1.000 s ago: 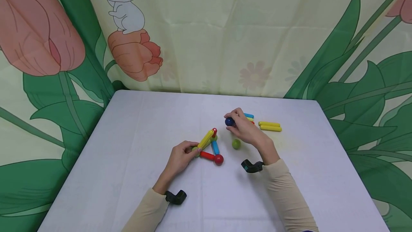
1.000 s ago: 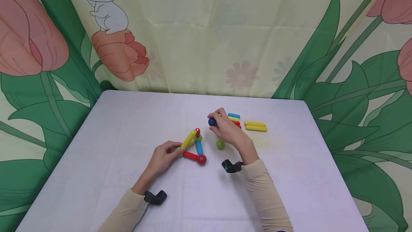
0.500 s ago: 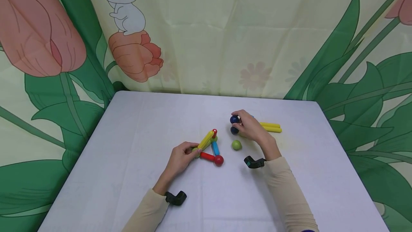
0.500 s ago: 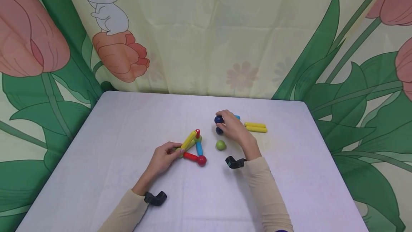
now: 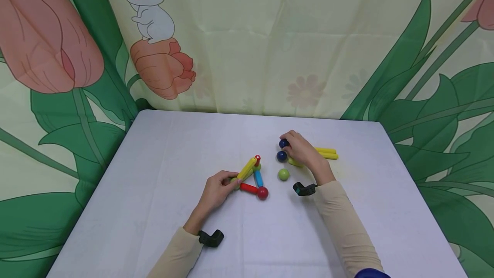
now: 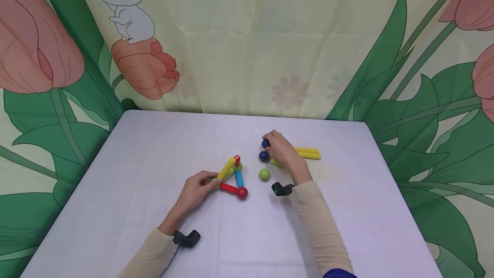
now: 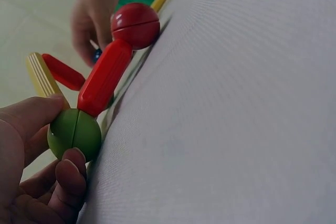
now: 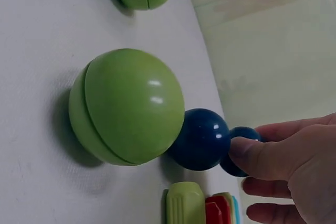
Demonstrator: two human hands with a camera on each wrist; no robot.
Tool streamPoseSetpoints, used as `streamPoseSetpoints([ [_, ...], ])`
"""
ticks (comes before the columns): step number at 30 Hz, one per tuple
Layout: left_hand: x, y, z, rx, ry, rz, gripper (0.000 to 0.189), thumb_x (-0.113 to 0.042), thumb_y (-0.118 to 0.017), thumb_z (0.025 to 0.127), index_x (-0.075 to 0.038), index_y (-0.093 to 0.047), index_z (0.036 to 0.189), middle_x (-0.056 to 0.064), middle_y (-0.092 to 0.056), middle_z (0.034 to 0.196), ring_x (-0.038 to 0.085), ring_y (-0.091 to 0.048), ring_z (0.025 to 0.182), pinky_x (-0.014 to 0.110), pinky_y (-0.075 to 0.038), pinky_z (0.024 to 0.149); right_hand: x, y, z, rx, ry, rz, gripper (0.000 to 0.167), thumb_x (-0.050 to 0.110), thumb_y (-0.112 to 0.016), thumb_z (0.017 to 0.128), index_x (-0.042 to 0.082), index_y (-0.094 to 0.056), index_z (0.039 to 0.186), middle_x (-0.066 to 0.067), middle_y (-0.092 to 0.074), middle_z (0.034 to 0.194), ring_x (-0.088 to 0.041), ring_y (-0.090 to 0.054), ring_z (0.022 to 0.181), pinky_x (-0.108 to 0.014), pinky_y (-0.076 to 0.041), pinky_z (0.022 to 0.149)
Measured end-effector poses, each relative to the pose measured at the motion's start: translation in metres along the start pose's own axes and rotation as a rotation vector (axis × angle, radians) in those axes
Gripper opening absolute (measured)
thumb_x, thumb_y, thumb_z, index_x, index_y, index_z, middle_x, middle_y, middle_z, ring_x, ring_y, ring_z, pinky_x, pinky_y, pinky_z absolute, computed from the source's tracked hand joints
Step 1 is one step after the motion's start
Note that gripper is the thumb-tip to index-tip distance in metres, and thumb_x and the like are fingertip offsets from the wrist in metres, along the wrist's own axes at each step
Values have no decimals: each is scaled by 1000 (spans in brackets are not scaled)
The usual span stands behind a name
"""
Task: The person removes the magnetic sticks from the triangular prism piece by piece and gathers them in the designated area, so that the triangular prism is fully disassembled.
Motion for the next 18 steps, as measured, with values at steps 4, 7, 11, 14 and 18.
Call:
streamPoseSetpoints([
  [4,2,-1,0,3,-5,-2,27,-32,-77,88,-21,-75,113,-2,-57,80,13,-48,72,20,-36,57,-3,-3,1,20,-5,-57,39,12,-58,101,4,-54,139,-18,-55,139,-35,-47,132,-51,-39,114],
  [7,3,-1,0,6,-8,-2,27,-32,-77,88,-21,-75,112,-3,-58,80,12,-49,73,20,-36,58,-5,-5,1,33,-9,-65,38,10,-57,101,4,-55,138,-17,-56,140,-34,-47,131,-51,-39,114],
  [11,3,-1,0,10,-8,-3,27,-32,-77,88,-21,-75,113,-3,-58,80,14,-50,73,20,-37,58,-7,-7,1,49,-17,-59,37,9,-57,101,5,-56,137,-16,-58,139,-32,-48,127,-50,-41,112],
  [14,3,-1,0,12,-6,-3,27,-31,-77,88,-21,-75,113,-3,-58,80,14,-49,73,20,-37,57,-9,-9,1,64,-27,-52,37,9,-56,101,6,-56,138,-16,-58,139,-31,-48,127,-50,-41,113],
  [18,2,-1,0,10,-7,1,27,-31,-77,88,-21,-75,113,-3,-57,80,13,-49,72,20,-36,57,-11,-10,2,76,-43,-41,38,9,-54,102,8,-55,140,-15,-57,142,-32,-47,130,-51,-39,114],
])
Point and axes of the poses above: each hand's wrist, its own z-axis towards the middle knuckle, its own y-axis out of the back of the hand, x = y × z, the point moved 5 cm from there along z, towards the middle knuckle
